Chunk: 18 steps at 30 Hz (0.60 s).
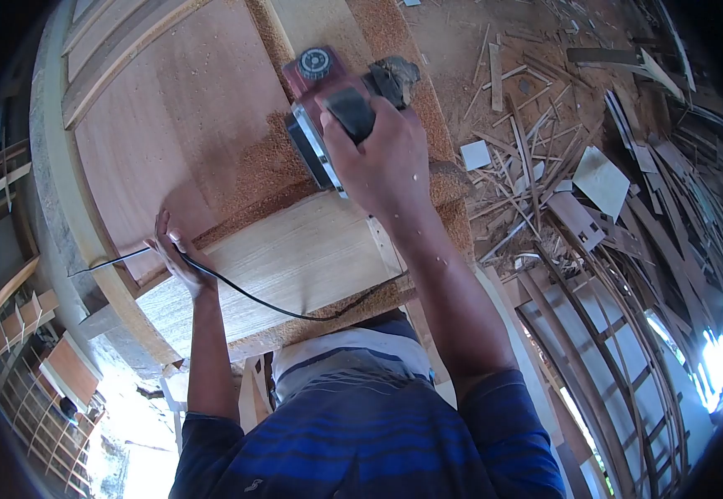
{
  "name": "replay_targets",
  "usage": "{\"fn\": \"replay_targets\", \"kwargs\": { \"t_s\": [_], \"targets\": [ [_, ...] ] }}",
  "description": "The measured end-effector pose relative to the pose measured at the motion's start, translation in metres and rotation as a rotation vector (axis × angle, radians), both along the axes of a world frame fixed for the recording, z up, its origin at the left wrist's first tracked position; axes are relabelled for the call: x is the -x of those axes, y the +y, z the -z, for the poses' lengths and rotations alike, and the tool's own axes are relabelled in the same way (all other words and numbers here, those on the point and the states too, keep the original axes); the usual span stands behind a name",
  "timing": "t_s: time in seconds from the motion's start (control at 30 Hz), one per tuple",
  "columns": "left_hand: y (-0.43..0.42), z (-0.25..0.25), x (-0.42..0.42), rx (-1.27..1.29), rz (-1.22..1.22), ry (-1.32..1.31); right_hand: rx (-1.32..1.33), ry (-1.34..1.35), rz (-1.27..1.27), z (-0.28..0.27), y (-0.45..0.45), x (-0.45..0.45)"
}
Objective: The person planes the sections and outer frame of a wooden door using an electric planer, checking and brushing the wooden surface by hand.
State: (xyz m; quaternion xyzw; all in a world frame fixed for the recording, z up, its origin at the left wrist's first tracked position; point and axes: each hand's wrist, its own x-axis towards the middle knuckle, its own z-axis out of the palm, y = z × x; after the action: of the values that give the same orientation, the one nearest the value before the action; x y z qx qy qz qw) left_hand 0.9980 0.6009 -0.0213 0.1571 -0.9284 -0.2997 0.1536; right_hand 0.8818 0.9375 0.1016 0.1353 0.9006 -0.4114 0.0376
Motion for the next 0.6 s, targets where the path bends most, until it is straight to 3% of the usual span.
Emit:
{"fn": "replay_targets", "kwargs": {
  "t_s": [0.4, 0.6],
  "targets": [
    [-0.003, 0.005, -0.003, 0.162, 0.131, 0.036, 0.050, 0.082, -0.021, 0.004, -0.028, 0.077],
    [0.000, 0.000, 0.000, 0.189, 0.139, 0.019, -0.052, 0.043, -0.027, 0.002, -0.033, 0.112]
  ]
}}
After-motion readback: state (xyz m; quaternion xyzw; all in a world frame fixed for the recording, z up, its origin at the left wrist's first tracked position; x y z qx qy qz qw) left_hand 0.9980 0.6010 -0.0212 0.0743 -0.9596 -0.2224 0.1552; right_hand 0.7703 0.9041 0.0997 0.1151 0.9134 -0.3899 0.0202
